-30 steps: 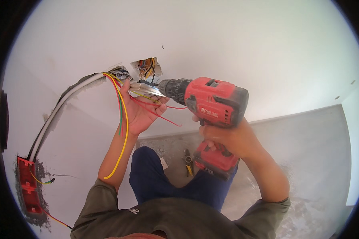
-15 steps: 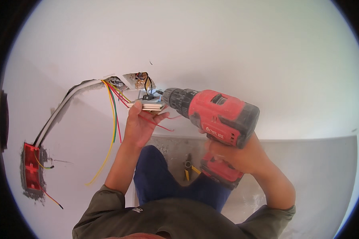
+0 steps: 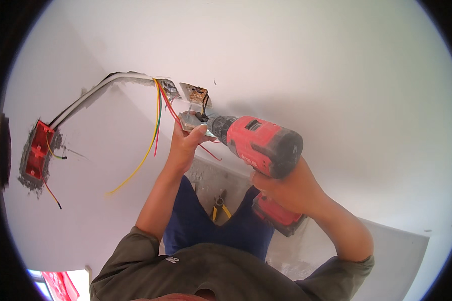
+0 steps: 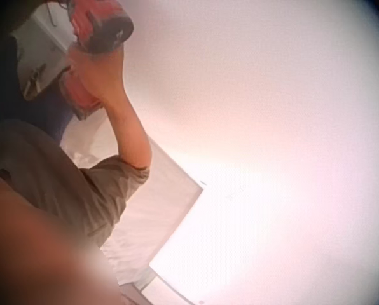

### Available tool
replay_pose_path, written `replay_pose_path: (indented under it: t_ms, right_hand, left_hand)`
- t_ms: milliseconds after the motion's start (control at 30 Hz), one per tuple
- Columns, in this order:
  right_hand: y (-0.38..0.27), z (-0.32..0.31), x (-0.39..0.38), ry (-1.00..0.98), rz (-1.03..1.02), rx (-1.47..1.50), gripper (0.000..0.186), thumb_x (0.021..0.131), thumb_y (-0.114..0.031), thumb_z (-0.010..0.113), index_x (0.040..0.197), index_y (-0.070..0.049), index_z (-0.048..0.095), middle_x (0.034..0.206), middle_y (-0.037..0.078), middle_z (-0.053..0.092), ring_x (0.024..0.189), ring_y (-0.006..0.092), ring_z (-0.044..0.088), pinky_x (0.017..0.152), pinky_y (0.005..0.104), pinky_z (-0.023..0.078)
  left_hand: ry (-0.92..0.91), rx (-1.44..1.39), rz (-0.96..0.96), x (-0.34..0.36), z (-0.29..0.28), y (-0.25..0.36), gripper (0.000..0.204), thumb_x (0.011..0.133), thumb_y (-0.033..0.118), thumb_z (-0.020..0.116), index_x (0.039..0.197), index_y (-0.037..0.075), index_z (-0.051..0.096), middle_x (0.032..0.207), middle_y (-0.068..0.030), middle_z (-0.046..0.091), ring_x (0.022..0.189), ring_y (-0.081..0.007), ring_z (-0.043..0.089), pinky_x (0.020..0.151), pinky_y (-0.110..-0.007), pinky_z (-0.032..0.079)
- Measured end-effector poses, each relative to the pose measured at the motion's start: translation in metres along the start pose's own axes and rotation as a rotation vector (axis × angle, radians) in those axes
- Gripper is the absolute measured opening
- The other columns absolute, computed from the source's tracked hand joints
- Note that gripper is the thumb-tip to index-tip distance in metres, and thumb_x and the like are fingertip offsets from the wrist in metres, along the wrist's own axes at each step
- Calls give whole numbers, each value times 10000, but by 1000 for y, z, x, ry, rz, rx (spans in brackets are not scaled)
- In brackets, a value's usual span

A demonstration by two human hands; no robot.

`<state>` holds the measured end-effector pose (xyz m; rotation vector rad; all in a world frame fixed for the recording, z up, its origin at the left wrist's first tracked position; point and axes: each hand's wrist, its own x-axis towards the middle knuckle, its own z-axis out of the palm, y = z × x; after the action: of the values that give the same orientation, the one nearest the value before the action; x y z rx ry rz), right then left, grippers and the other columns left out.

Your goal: Installing and organizing electrical wiring inside wall junction boxes.

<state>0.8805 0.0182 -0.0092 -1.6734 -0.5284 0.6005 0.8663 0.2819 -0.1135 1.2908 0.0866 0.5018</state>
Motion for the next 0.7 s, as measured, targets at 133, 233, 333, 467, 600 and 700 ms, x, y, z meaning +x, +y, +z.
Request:
replay_pose_path:
  t_ms: [133,233,333,467,600,700]
  right_hand:
    - [-2,-1,0,-14,34,-137,285,875,-4,642,1161,-6,637,845,25,645,637,94,584,578,282,495]
    - [0,-5,3,-34,-27,-269,252,907,-49,666,1155,-17,637,830,13,639,631,86,578,581,282,497]
    - [9,-9,10,-59,-120,-322,224,918,-61,672,1135,-27,634,825,4,632,621,76,568,580,284,497]
    - [7,-12,16,-95,-34,-287,202,916,-51,666,1113,-32,626,834,2,628,611,75,555,574,286,492]
    - [-1,-13,8,-58,-24,-268,210,910,-42,653,1118,-28,624,819,9,625,604,81,555,564,282,484]
    - [-6,-18,3,-14,12,-202,236,893,-28,642,1129,-24,626,815,16,629,603,83,565,557,274,476]
  left_hand:
    - [55,27,4,-2,1,-10,655,846,162,803,1320,-24,391,1115,-142,614,952,-184,653,811,-338,583]
    - [70,51,17,-4,3,-12,656,847,164,801,1321,-27,390,1099,-140,616,964,-187,652,813,-343,585]
    - [88,111,34,-4,4,-12,660,846,175,800,1320,-29,389,1077,-135,616,953,-190,654,816,-349,589]
    - [103,80,30,-2,6,-12,658,847,177,798,1318,-32,388,1086,-145,610,938,-197,661,804,-350,599]
    - [86,46,35,-2,9,-10,628,857,160,786,1311,-32,398,1112,-161,608,945,-202,668,801,-347,606]
    - [74,3,-12,2,4,-9,603,867,136,773,1314,-29,402,1120,-163,609,953,-207,671,811,-353,613]
